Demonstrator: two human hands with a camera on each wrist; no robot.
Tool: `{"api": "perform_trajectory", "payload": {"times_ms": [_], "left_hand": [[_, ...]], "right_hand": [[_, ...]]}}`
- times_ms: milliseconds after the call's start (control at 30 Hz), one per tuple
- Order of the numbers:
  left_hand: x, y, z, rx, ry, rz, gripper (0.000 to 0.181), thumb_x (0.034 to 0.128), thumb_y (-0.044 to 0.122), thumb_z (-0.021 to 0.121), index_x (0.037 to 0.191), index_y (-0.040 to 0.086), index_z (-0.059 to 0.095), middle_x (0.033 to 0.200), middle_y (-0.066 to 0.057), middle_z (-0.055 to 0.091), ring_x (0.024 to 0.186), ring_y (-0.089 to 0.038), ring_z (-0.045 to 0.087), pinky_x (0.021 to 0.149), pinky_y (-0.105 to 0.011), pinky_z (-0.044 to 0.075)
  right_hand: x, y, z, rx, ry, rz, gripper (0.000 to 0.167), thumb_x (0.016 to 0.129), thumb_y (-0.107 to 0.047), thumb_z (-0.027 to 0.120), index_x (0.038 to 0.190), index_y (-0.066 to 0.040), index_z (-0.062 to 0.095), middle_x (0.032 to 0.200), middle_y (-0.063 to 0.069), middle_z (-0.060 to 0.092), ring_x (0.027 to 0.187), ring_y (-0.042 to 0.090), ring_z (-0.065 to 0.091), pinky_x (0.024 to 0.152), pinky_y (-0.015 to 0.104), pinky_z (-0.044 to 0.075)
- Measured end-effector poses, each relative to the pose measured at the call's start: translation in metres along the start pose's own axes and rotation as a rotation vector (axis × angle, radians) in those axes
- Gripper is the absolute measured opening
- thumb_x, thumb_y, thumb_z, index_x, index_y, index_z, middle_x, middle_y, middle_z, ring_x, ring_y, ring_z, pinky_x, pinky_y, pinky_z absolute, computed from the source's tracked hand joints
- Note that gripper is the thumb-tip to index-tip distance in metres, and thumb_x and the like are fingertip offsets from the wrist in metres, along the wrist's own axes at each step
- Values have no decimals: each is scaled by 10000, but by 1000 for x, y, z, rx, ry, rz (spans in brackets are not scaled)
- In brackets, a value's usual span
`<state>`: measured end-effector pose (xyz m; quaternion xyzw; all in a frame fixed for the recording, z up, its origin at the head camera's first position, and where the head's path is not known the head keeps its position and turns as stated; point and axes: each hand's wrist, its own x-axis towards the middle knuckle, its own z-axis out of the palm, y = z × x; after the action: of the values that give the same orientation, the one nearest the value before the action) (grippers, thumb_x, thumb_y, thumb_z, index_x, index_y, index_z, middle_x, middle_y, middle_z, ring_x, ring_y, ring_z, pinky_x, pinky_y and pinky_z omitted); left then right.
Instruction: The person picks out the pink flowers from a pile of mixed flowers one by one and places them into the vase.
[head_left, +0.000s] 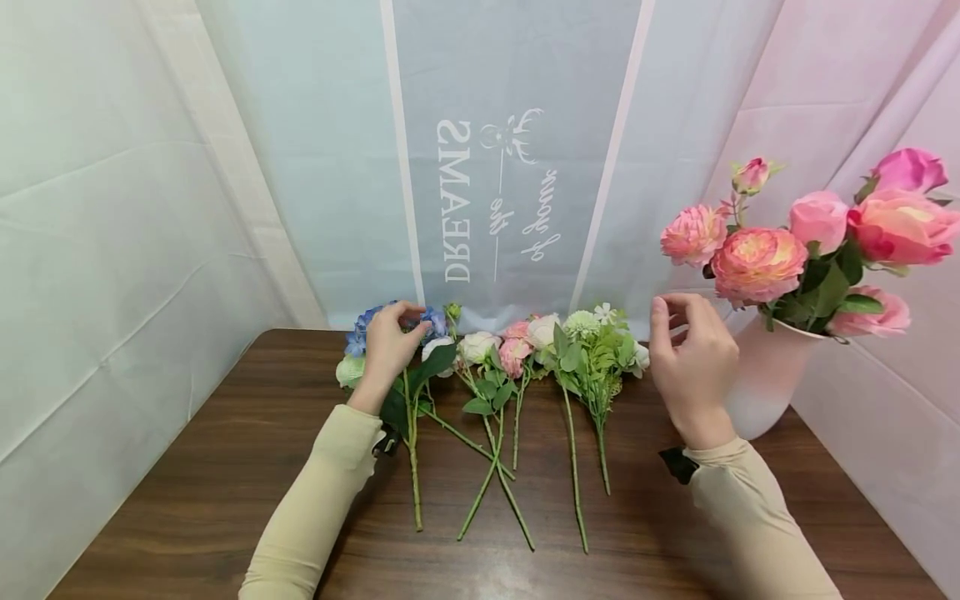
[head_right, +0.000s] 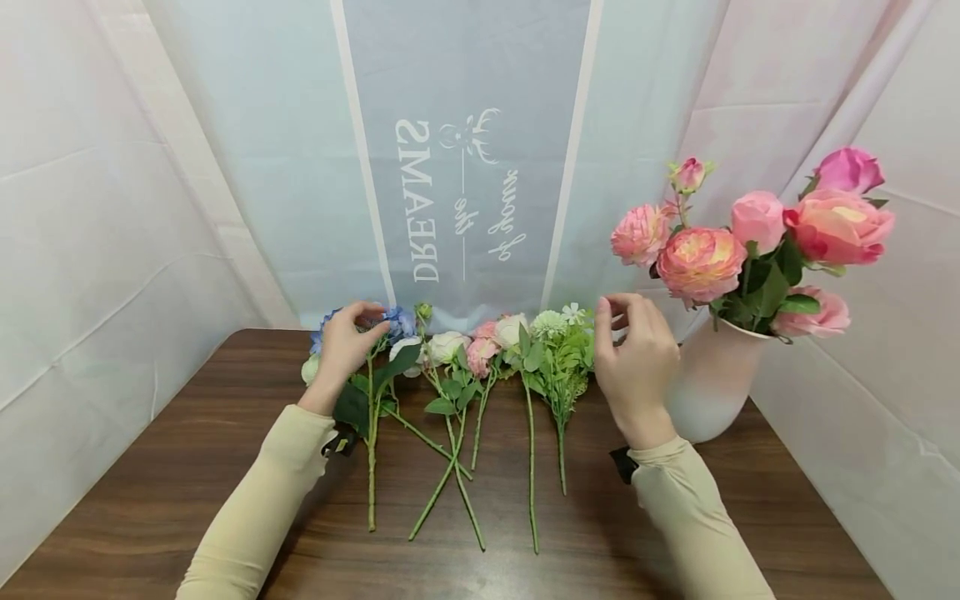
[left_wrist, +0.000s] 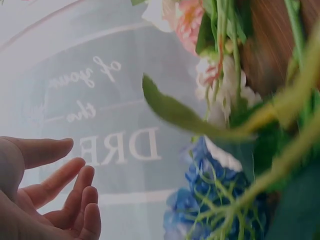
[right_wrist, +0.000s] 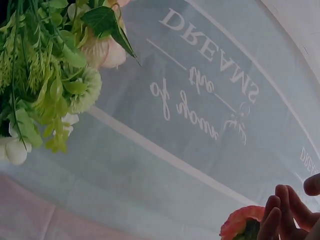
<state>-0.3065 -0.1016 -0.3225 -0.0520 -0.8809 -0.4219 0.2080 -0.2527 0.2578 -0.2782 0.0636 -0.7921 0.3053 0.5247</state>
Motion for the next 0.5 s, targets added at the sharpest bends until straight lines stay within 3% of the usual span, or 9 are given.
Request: {"api": "perform_trajectory", "payload": {"times_ms": [500], "left_hand": [[2, 24, 47, -53, -59, -3, 186, 859, 170, 697, 1032, 102, 706, 970, -105, 685, 888, -285, 609, 764, -393, 497]], "right_hand": [[-16, 10, 29, -43, -166, 144, 319, 958, -330, 535, 951, -48, 683, 787, 120, 685, 665, 283, 628, 603, 488, 434]]}}
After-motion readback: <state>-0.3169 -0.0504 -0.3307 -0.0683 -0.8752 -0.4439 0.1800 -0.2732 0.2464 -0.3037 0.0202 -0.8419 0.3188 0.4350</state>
